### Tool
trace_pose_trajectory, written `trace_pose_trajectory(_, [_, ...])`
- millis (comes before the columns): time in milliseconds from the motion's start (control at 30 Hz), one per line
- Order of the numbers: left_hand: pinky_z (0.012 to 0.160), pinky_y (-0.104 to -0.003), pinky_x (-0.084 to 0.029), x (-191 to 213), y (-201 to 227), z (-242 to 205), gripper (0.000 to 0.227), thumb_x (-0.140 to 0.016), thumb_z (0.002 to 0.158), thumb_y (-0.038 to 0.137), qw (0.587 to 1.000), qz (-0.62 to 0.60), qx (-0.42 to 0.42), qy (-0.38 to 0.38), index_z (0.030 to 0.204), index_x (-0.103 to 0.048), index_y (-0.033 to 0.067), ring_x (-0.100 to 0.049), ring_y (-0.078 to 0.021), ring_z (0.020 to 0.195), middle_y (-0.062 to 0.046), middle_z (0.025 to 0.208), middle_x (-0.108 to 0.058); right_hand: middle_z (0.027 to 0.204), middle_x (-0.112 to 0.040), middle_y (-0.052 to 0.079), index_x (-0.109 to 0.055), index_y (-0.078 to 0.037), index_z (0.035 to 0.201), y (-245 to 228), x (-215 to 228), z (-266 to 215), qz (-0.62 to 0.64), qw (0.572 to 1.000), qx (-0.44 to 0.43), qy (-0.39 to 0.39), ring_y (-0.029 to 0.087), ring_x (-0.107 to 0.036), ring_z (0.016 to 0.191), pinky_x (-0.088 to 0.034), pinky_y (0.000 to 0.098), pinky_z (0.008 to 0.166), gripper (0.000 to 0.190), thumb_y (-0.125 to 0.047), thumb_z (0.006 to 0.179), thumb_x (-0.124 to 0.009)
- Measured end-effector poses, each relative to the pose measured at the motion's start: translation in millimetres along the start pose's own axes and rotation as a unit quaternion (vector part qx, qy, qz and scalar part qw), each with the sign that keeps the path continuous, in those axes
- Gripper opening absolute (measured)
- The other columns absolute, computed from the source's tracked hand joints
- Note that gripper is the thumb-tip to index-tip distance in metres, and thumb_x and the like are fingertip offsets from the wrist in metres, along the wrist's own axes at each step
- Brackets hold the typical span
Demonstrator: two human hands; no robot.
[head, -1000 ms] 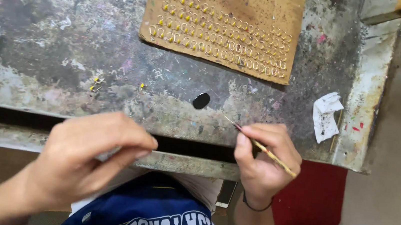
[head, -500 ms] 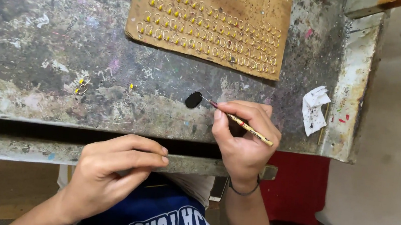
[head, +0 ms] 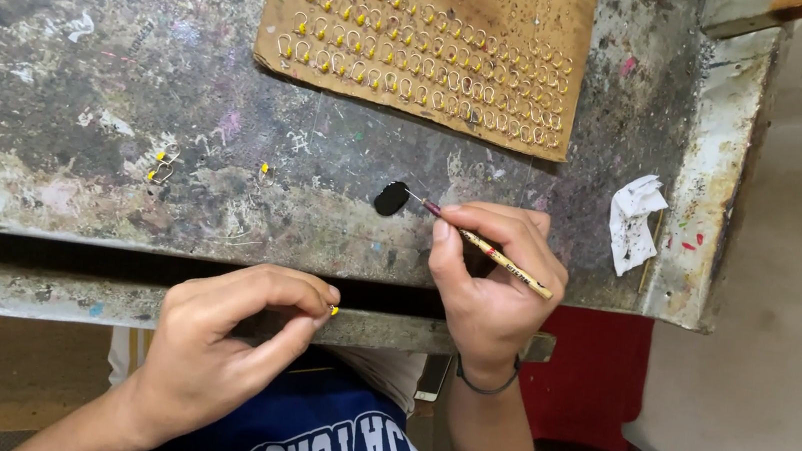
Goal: Applying paint or enamel to small jewelry components using a fine-tipped brush at a workbench.
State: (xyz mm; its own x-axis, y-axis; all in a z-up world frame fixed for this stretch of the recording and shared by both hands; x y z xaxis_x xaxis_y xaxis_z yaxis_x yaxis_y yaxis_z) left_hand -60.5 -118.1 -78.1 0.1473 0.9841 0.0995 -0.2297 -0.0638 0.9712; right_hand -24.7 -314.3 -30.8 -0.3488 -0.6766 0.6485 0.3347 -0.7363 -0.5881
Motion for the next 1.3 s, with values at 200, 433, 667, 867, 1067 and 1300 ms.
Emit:
trace_pose_trajectory(200, [0.082, -0.023, -0.061, -3, 2, 4, 0.009, -0.071, 0.087, 0.0, 1.0, 0.0, -0.001, 0.015, 0.081, -0.069, 0.0062, -0.079, -0.0129, 0.081, -0.006, 0.088, -0.079, 0.086, -0.073, 0.012, -0.071, -0.001, 0.09, 10, 9, -11, 0.057, 0.997, -0.033, 0.05, 0.024, -0.071, 0.084, -0.055, 0.0331, 0.083, 0.002, 0.0, 0.09, -0.073])
trace_pose_trajectory(433, [0.073, -0.021, -0.062, -5, -7, 4, 0.009, -0.07, 0.088, -0.001, 0.999, -0.015, 0.02, 0.022, 0.082, -0.069, 0.0058, -0.08, -0.0141, 0.084, -0.008, 0.089, -0.079, 0.084, -0.072, 0.018, -0.055, -0.004, 0.101, 2, 3, -81, 0.297, 0.947, -0.09, 0.083, 0.025, -0.078, 0.069, -0.058, 0.0202, 0.051, 0.018, -0.019, 0.097, -0.064])
trace_pose_trajectory(667, [0.077, -0.024, -0.06, -5, -9, 3, 0.009, -0.07, 0.085, -0.001, 1.0, -0.009, 0.025, 0.016, 0.081, -0.068, 0.0066, -0.079, -0.0157, 0.082, -0.009, 0.09, -0.079, 0.089, -0.068, 0.019, -0.054, -0.006, 0.095, 3, -25, -94, 0.406, 0.903, -0.137, 0.04, 0.037, -0.078, 0.086, -0.07, 0.0419, 0.083, 0.019, 0.004, 0.089, -0.069])
trace_pose_trajectory(867, [0.078, -0.024, -0.059, -6, -10, 2, 0.011, -0.072, 0.086, 0.002, 0.999, 0.0, 0.039, 0.015, 0.08, -0.066, 0.0076, -0.078, -0.0139, 0.081, -0.007, 0.09, -0.079, 0.09, -0.068, 0.017, -0.055, -0.008, 0.093, 3, -28, -94, 0.398, 0.908, -0.129, 0.009, 0.038, -0.078, 0.092, -0.069, 0.0431, 0.087, 0.019, 0.004, 0.089, -0.069])
trace_pose_trajectory(1067, [0.078, -0.024, -0.06, -6, -9, 3, 0.011, -0.073, 0.086, 0.002, 0.999, 0.005, 0.035, 0.017, 0.08, -0.066, 0.0072, -0.078, -0.0137, 0.081, -0.007, 0.09, -0.079, 0.088, -0.07, 0.017, -0.058, -0.008, 0.09, -2, -28, -86, 0.372, 0.922, -0.111, -0.003, 0.037, -0.079, 0.089, -0.071, 0.0418, 0.084, 0.018, 0.002, 0.087, -0.072])
trace_pose_trajectory(1300, [0.077, -0.023, -0.058, -6, -9, 4, 0.01, -0.072, 0.085, 0.0, 0.999, -0.003, 0.036, 0.011, 0.08, -0.066, 0.0071, -0.078, -0.014, 0.081, -0.007, 0.09, -0.079, 0.085, -0.07, 0.017, -0.057, -0.008, 0.09, -3, -28, -83, 0.351, 0.931, -0.098, -0.003, 0.036, -0.08, 0.084, -0.071, 0.0416, 0.08, 0.017, 0.0, 0.087, -0.072])
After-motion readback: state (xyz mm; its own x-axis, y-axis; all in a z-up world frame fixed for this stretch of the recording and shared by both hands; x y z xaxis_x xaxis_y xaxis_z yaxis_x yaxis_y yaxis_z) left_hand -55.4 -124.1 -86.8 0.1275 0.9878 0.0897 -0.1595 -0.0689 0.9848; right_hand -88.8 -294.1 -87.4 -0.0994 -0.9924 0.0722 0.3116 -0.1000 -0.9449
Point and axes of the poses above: each hand's wrist, its own z-axis towards the middle knuckle, its own x-axis out of the back of the hand, y = z × x, the point moved 7 cm from there along z, towards the middle knuckle
